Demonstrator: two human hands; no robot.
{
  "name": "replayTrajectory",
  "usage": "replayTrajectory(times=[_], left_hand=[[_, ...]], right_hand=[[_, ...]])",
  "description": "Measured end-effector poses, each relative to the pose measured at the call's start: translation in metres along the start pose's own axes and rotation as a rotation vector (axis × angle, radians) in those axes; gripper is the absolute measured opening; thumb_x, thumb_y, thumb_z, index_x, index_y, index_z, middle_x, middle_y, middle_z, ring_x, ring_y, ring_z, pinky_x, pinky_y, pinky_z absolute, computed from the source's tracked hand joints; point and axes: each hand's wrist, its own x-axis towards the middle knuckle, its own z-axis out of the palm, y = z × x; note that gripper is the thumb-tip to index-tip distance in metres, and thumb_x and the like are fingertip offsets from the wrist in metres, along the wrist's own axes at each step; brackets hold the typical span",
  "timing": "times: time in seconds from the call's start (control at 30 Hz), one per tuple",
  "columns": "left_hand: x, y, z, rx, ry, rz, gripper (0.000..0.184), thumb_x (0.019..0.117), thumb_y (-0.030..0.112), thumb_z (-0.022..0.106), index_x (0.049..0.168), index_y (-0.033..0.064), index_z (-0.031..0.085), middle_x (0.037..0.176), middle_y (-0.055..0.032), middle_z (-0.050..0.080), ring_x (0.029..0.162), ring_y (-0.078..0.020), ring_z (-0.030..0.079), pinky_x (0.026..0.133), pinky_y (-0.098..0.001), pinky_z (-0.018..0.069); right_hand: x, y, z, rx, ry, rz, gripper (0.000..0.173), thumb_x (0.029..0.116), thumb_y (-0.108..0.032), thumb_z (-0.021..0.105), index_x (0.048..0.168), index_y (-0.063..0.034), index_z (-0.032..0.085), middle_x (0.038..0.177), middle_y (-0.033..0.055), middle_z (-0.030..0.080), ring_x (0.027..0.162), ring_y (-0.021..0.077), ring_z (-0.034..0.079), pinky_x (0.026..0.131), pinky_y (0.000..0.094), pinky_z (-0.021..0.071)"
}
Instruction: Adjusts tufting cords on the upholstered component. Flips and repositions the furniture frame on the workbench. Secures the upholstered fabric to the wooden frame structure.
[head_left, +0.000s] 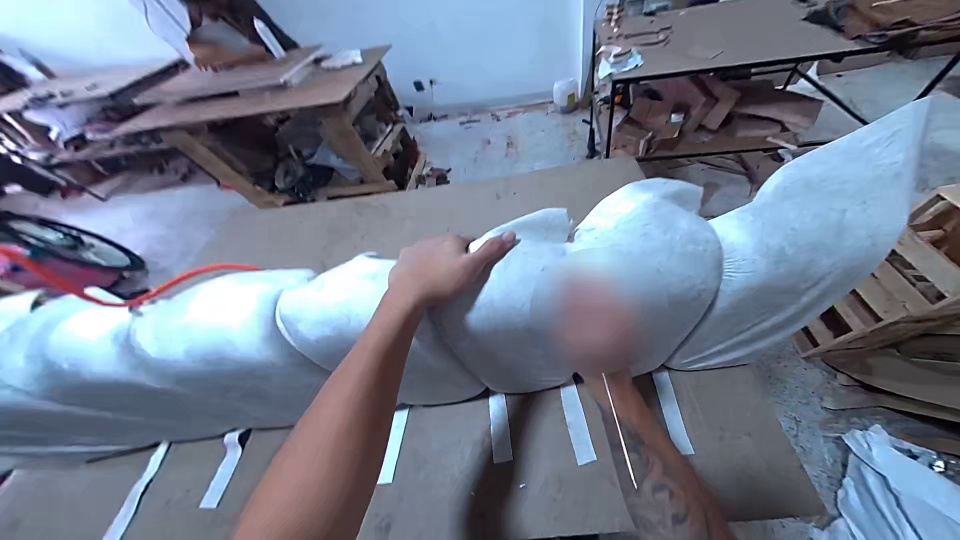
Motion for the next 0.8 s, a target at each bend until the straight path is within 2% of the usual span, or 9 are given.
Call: replayTrajectory(times=[0.1, 0.17, 0.2, 0.3, 0.4, 0.5, 0.6, 0.67, 0.8], left_hand=[[-0.004, -0.001, -0.002, 0.002, 0.014, 0.017, 0.103, 0.0823, 0.096, 0.013, 0.097, 0.0129, 0.073, 0.095, -0.0189, 0.071, 0.098, -0.0421, 0.069, 0.077, -0.0733, 0.0485], [-0.004, -0.004, 0.0, 0.009, 0.015, 0.021, 0.104, 0.0807, 0.097, 0.012, 0.096, 0.0141, 0.072, 0.094, -0.0176, 0.071, 0.096, -0.0408, 0.069, 0.074, -0.0718, 0.049], [-0.004, -0.005, 0.0, 0.01, 0.022, 0.024, 0.104, 0.0795, 0.098, 0.011, 0.096, 0.015, 0.072, 0.093, -0.0171, 0.071, 0.096, -0.0404, 0.069, 0.073, -0.0714, 0.0492], [-0.008, -0.006, 0.0, 0.027, 0.028, 0.034, 0.105, 0.0791, 0.098, 0.009, 0.096, 0.0148, 0.072, 0.093, -0.0179, 0.071, 0.095, -0.0415, 0.069, 0.072, -0.0706, 0.0494], [-0.015, -0.008, 0.006, 0.031, 0.058, 0.051, 0.104, 0.0802, 0.097, 0.007, 0.091, 0.0132, 0.069, 0.088, -0.0191, 0.069, 0.091, -0.0427, 0.069, 0.068, -0.0696, 0.0481], [-0.009, -0.01, 0.003, 0.047, 0.068, 0.079, 0.105, 0.081, 0.096, 0.005, 0.095, 0.0137, 0.069, 0.09, -0.0196, 0.069, 0.092, -0.0436, 0.069, 0.068, -0.0695, 0.0481], [-0.005, -0.014, 0.006, 0.05, 0.065, 0.101, 0.105, 0.0812, 0.095, 0.004, 0.093, 0.0123, 0.067, 0.088, -0.0206, 0.068, 0.09, -0.0447, 0.068, 0.066, -0.069, 0.047], [-0.005, -0.014, 0.003, 0.063, 0.07, 0.103, 0.105, 0.0813, 0.095, 0.003, 0.093, 0.012, 0.066, 0.087, -0.0208, 0.067, 0.09, -0.0443, 0.068, 0.066, -0.0683, 0.047], [-0.008, -0.015, 0.004, 0.066, 0.081, 0.103, 0.105, 0.083, 0.094, 0.005, 0.094, 0.0087, 0.065, 0.087, -0.0232, 0.066, 0.089, -0.047, 0.067, 0.065, -0.0702, 0.0455]], right_hand=[[-0.041, -0.002, -0.008, -0.114, -0.074, -0.017, 0.013, 0.0924, -0.007, 0.067, 0.089, 0.0043, 0.07, 0.097, 0.0184, 0.071, 0.088, 0.0267, 0.072, 0.074, 0.0382, 0.0611], [-0.074, -0.004, -0.006, -0.174, -0.042, 0.134, 0.019, 0.0898, -0.008, 0.068, 0.072, -0.0026, 0.064, 0.082, 0.0109, 0.068, 0.073, 0.0196, 0.07, 0.061, 0.033, 0.0596], [-0.079, -0.005, -0.007, -0.169, -0.031, 0.199, 0.021, 0.0867, -0.007, 0.069, 0.067, -0.004, 0.063, 0.081, 0.0099, 0.07, 0.074, 0.0177, 0.072, 0.062, 0.0315, 0.0611], [-0.04, -0.018, -0.01, -0.147, 0.009, 0.144, 0.021, 0.0865, -0.006, 0.071, 0.067, -0.003, 0.063, 0.089, 0.0119, 0.073, 0.08, 0.0177, 0.073, 0.066, 0.03, 0.0618], [0.001, -0.011, 0.013, -0.142, 0.13, -0.045, 0.024, 0.0851, -0.001, 0.069, 0.063, -0.0019, 0.058, 0.076, 0.0143, 0.07, 0.069, 0.0212, 0.072, 0.058, 0.0323, 0.0606], [-0.059, -0.012, -0.004, -0.211, -0.022, -0.019, 0.02, 0.0919, -0.005, 0.068, 0.073, -0.0003, 0.062, 0.091, 0.0163, 0.068, 0.082, 0.0221, 0.069, 0.065, 0.0324, 0.0589], [-0.106, -0.013, -0.005, -0.238, -0.011, 0.199, 0.023, 0.0878, -0.004, 0.071, 0.068, -0.0026, 0.061, 0.087, 0.0116, 0.07, 0.078, 0.017, 0.07, 0.064, 0.0293, 0.06], [-0.084, -0.018, 0.002, -0.173, 0.066, 0.271, 0.019, 0.0846, -0.002, 0.073, 0.068, -0.0033, 0.063, 0.089, 0.0096, 0.073, 0.079, 0.0157, 0.074, 0.067, 0.0293, 0.064], [-0.008, -0.014, 0.023, -0.119, 0.213, 0.038, 0.022, 0.0847, 0.001, 0.071, 0.067, -0.0005, 0.06, 0.081, 0.0154, 0.072, 0.071, 0.0213, 0.073, 0.061, 0.0334, 0.0635]])
